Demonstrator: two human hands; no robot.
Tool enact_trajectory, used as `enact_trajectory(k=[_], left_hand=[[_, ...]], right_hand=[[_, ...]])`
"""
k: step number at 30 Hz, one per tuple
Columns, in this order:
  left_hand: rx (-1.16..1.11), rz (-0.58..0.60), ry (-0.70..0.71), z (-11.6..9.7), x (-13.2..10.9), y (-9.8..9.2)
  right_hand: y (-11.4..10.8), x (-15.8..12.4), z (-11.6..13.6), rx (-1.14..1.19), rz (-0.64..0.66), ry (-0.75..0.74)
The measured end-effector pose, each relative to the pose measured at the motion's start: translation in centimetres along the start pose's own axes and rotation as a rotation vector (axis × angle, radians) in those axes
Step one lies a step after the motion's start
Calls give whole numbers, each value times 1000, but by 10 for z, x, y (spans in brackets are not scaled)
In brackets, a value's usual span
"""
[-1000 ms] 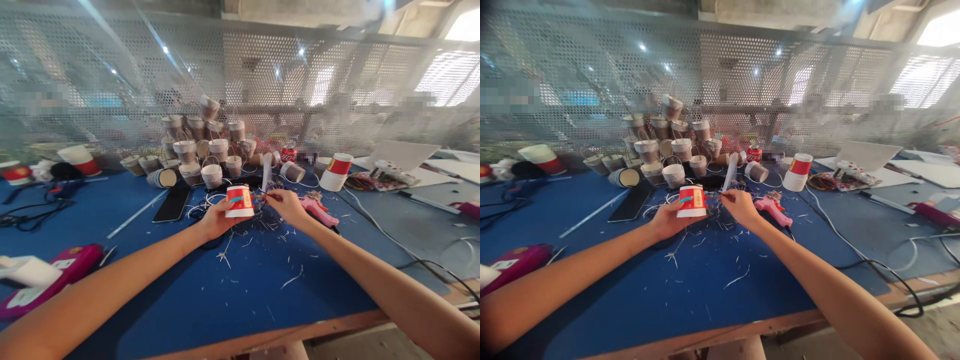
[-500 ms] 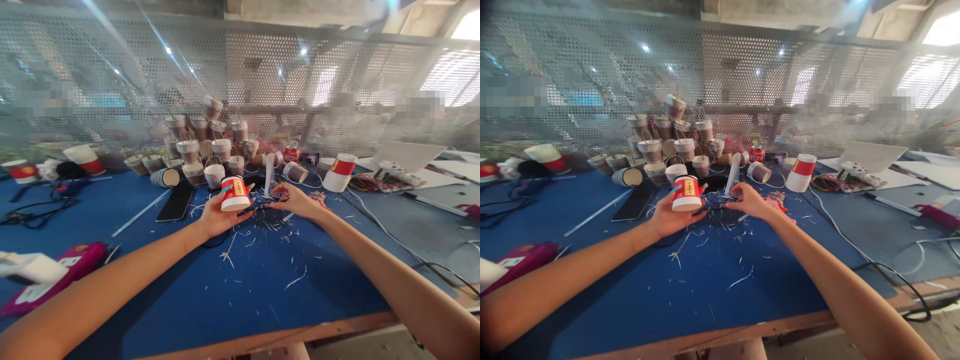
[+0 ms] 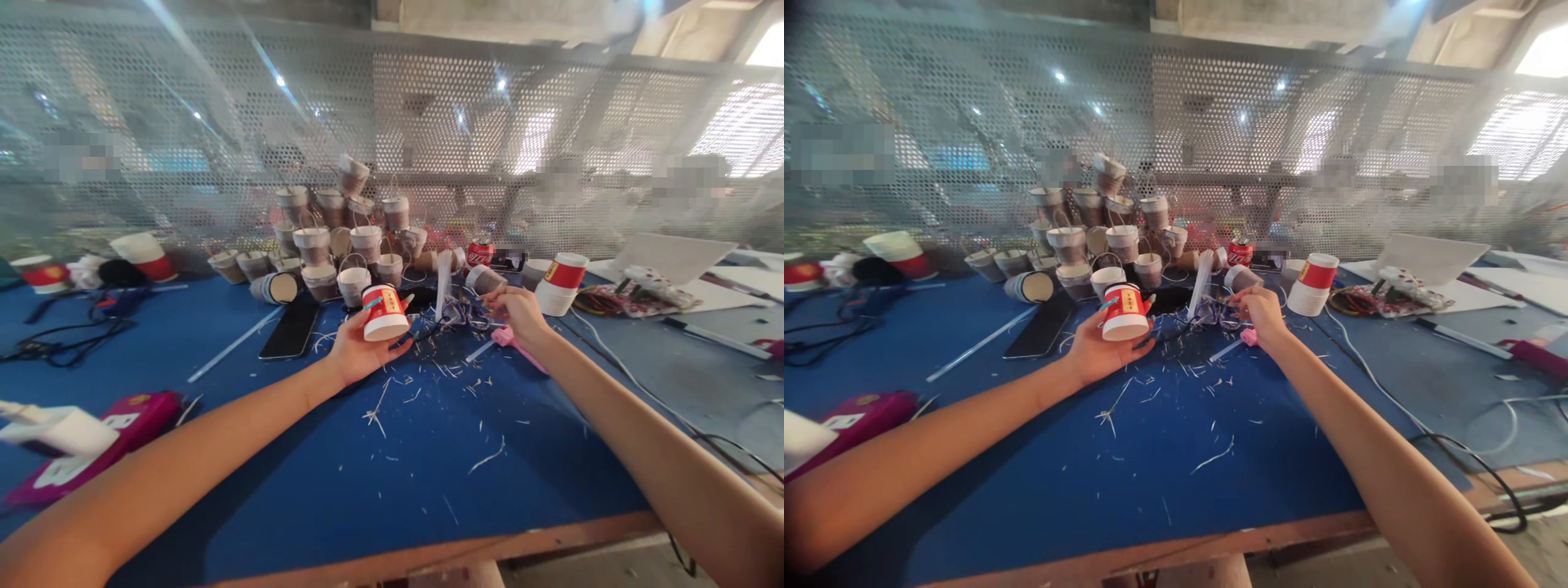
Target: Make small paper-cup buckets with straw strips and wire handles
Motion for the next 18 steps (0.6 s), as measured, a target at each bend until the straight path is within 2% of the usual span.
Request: enact_trajectory(k=[2,4,6,7,9,11,13,15,16,18], left_hand=[[46,24,-31,3,0,1],[105,39,-73,8,-1,0],[181,28,-107,12,-2,-2],[218,15,-114,13,-3,-3],[275,-17,-106,12,-3,-4],[296,-54,-75,10,-3,-6],[300,-92,-41,8,-2,-9],[285,-116,-32,7,-2,-12],[269,-118,-39,8,-2,-13],[225,-99,-64,10,-2,-12]], right_hand=[[-3,-4,13,-240,-48,-93],[5,-14,33,-616,-67,-175],[15,-28,51,-1000,-146,-200],[16,-35,57,-1144,-203,-172],[12,-43,58,-1317,-262,-1],[3,-44,41,-1407,-179,269],[0,-41,14,-1463,33,481],[3,-38,-6,-1492,229,565],[3,-36,-12,-1495,270,577],[-3,-31,-18,-1475,234,602]])
Point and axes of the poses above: each hand's wrist, its own x-axis towards the middle knuckle, its own y-axis out of the palm, z = x × y, the point moved 10 cm from there along x, towards the middle knuckle, and after that the axes turned 14 degrees about z, right-handed, at the moved point
